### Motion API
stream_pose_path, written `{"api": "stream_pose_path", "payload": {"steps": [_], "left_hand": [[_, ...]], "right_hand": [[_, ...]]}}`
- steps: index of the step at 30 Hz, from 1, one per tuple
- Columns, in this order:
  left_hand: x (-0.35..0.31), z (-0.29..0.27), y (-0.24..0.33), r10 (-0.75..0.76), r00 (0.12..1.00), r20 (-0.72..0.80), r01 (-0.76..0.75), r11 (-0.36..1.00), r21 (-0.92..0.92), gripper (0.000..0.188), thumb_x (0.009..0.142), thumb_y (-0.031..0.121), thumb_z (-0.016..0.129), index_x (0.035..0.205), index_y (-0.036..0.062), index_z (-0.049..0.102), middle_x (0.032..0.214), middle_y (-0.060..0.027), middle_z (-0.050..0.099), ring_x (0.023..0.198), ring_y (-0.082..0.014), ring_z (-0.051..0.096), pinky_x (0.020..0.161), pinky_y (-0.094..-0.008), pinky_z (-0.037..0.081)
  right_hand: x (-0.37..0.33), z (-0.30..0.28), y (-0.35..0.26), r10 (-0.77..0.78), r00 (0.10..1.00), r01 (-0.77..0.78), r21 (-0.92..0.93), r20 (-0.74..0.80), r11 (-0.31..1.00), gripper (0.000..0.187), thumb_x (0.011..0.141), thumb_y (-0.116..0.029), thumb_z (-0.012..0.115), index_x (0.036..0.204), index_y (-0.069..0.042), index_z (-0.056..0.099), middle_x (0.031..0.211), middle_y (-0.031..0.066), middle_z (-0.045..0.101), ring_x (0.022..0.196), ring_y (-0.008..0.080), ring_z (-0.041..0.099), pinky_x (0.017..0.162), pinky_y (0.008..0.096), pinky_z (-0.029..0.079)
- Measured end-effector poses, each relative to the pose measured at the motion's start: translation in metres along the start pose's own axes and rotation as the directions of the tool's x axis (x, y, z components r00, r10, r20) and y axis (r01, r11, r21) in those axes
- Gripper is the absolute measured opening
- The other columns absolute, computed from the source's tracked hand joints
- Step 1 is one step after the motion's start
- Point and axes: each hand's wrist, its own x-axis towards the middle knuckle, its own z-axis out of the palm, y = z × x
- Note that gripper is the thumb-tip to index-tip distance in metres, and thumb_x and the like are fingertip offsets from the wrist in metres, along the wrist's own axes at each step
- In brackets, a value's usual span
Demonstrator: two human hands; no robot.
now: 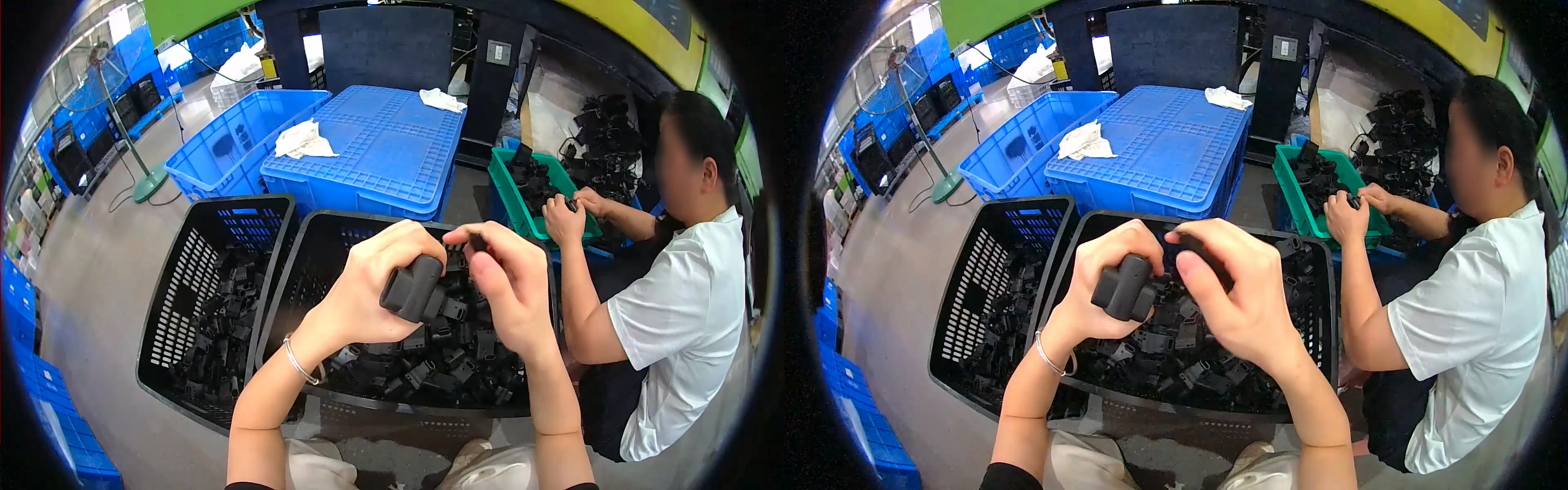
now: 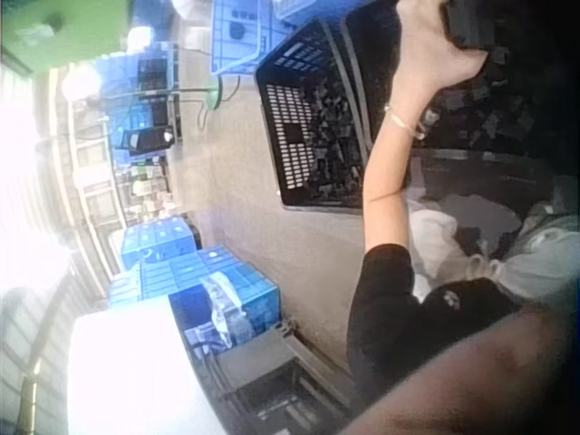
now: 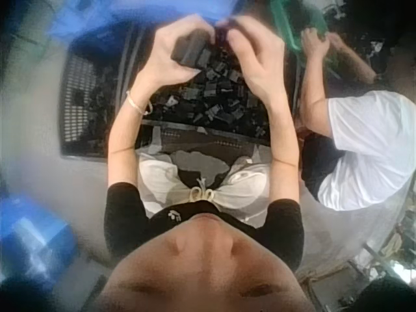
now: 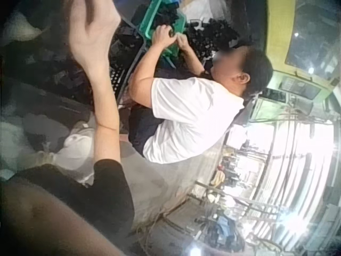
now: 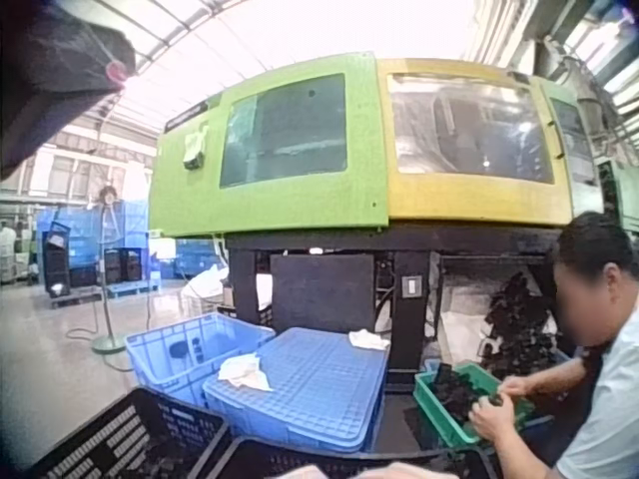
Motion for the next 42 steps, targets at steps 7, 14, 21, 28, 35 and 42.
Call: {"api": "stream_pose_path", "payload": {"steps": [7,14,21,28,35,42], "left_hand": [[0.003,-0.006,0.003,0.192,0.978,-0.079,-0.183,0.976,0.116,0.033,0.054,0.001,0.068,0.084,0.0028,0.055,0.079,-0.0082,0.056,0.073,-0.0278,0.056,0.067,-0.0342,0.047],[0.006,-0.005,0.01,0.265,0.957,-0.118,-0.243,0.954,0.177,0.029,0.058,0.002,0.071,0.081,0.0021,0.053,0.078,-0.0082,0.057,0.07,-0.0273,0.057,0.066,-0.035,0.048],[0.004,-0.008,0.006,0.27,0.956,-0.116,-0.24,0.946,0.218,0.028,0.057,0.003,0.07,0.079,0.0025,0.053,0.076,-0.0084,0.056,0.069,-0.0273,0.056,0.065,-0.0347,0.048],[0.005,-0.008,0.007,0.262,0.956,-0.134,-0.234,0.953,0.193,0.026,0.058,0.004,0.069,0.078,0.0026,0.053,0.074,-0.0081,0.055,0.067,-0.0267,0.056,0.064,-0.0339,0.048],[0.005,-0.005,0.006,0.267,0.955,-0.129,-0.24,0.951,0.193,0.025,0.059,0.004,0.07,0.076,0.0028,0.053,0.074,-0.0082,0.055,0.067,-0.026,0.055,0.063,-0.0333,0.047],[0.007,-0.005,0.009,0.258,0.958,-0.122,-0.237,0.958,0.162,0.025,0.059,0.005,0.07,0.076,0.0027,0.053,0.073,-0.0081,0.055,0.068,-0.0261,0.055,0.062,-0.0334,0.047]], "right_hand": [[0.001,-0.012,-0.019,-0.287,0.932,0.349,-0.343,0.221,0.872,0.026,0.073,-0.009,0.07,0.096,0.0,0.062,0.074,0.0089,0.052,0.066,0.0254,0.052,0.056,0.0338,0.044],[-0.003,-0.009,-0.026,-0.287,0.911,0.387,-0.369,0.297,0.845,0.02,0.072,-0.016,0.072,0.083,-0.005,0.06,0.066,0.0043,0.048,0.051,0.0191,0.052,0.044,0.03,0.041],[-0.005,-0.007,-0.026,-0.25,0.93,0.337,-0.348,0.271,0.875,0.022,0.072,-0.015,0.073,0.09,-0.005,0.064,0.066,0.004,0.054,0.052,0.0182,0.055,0.045,0.0291,0.042],[-0.004,-0.003,-0.027,-0.292,0.929,0.358,-0.356,0.226,0.863,0.022,0.072,-0.012,0.073,0.091,-0.004,0.065,0.065,0.0036,0.055,0.05,0.0167,0.054,0.043,0.0278,0.042],[-0.004,-0.002,-0.026,-0.248,0.947,0.301,-0.29,0.206,0.908,0.02,0.073,-0.012,0.073,0.089,-0.004,0.065,0.063,0.0032,0.053,0.047,0.0165,0.052,0.042,0.028,0.041],[-0.002,-0.008,-0.023,-0.276,0.925,0.345,-0.274,0.261,0.898,0.019,0.074,-0.013,0.072,0.089,-0.004,0.066,0.062,0.0034,0.052,0.047,0.017,0.051,0.042,0.0284,0.039]]}}
